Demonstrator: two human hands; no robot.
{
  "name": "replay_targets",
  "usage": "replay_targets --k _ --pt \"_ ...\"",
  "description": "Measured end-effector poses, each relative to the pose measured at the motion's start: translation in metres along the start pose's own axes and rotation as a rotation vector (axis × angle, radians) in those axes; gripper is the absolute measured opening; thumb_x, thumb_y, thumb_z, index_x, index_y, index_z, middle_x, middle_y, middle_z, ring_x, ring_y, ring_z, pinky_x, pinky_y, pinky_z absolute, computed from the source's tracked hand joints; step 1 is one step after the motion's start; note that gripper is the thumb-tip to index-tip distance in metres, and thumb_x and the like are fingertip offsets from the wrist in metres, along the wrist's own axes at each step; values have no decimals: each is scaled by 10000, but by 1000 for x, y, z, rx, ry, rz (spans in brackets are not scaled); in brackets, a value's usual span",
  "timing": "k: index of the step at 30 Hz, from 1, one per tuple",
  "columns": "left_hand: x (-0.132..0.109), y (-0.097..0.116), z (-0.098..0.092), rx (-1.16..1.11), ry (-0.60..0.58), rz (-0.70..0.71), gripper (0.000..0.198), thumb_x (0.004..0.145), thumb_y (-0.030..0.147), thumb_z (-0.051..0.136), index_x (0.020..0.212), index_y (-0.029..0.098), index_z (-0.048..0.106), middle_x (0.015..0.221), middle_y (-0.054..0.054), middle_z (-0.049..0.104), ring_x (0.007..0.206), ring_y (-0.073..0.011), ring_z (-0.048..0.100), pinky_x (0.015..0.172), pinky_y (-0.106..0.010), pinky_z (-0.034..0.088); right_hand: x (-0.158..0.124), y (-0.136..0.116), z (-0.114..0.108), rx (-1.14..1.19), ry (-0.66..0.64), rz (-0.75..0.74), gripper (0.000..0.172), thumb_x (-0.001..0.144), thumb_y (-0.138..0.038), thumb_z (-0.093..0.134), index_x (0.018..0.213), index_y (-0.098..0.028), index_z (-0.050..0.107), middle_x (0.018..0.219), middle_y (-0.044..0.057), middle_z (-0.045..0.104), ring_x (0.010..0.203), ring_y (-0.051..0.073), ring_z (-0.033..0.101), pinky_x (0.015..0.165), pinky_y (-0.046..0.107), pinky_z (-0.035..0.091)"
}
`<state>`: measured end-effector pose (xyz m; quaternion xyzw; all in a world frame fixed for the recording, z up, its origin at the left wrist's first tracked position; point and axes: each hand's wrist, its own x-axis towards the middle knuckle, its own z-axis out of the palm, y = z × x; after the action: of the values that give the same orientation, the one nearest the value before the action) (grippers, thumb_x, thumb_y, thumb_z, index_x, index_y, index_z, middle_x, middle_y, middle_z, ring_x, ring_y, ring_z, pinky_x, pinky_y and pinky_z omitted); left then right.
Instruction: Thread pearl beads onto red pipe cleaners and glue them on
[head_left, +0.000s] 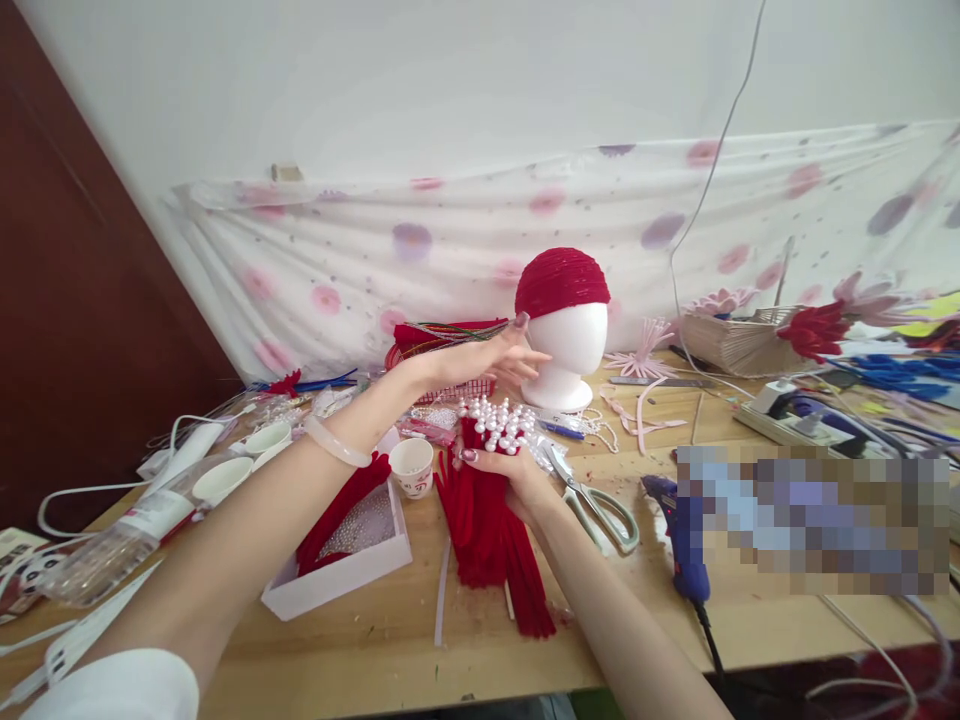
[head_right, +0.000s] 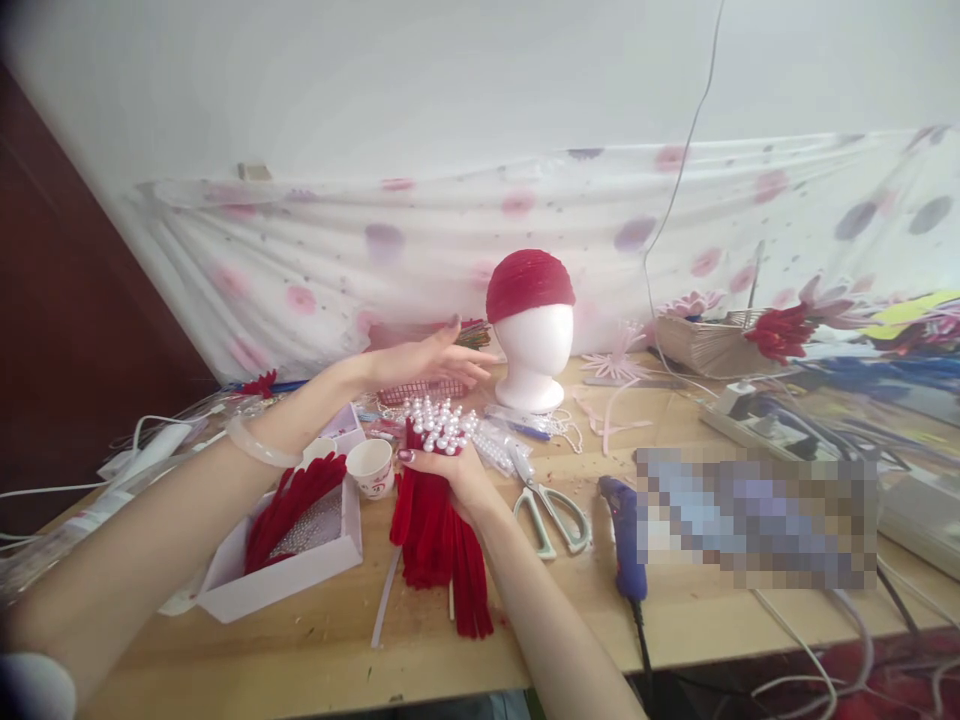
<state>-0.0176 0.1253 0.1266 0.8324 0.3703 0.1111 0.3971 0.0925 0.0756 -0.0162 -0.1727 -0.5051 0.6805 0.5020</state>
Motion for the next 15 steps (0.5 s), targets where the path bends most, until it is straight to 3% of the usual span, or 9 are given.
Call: replay_targets --k 2,6,11,13,15 --pt "-2 -3 1 -11 -19 -12 938 928 710 -24 1511 161 464 1466 -146 592 1344 -279 539 1099 -381 393 0 1 -3 14 -20 14 215 975 -294 659 1134 -150 661 1089 59 701 880 195 700 766 380 602" --pt "-5 -5 17 30 -76 -32 900 928 755 91 1361 195 647 1453 -111 611 1356 -293 523 1136 -382 352 2 3 -7 47 -23 18 237 976 -301 657 1162 -155 655 1137 70 692 936 212 698 802 404 599" --pt "0 2 23 92 -19 29 824 961 714 136 1419 195 582 1456 -98 610 1357 -267 526 1160 -372 315 4 6 -13 62 -35 84 218 978 -298 655 1138 -150 659 1097 61 698 881 194 700 756 375 604" --pt "0 6 22 126 2 53 746 962 704 249 1396 212 604 1457 -84 611 1347 -281 537 1150 -380 328 3 7 -13 65 -42 114 209 979 -298 653 1124 -148 661 1073 56 702 850 184 700 734 361 604" --pt "-3 10 23 171 -9 55 648 925 704 407 1241 235 725 1405 -72 657 1298 -325 580 1129 -407 354 2 5 -11 78 -40 127 221 979 -300 653 1142 -150 658 1100 62 699 879 194 701 756 374 605"
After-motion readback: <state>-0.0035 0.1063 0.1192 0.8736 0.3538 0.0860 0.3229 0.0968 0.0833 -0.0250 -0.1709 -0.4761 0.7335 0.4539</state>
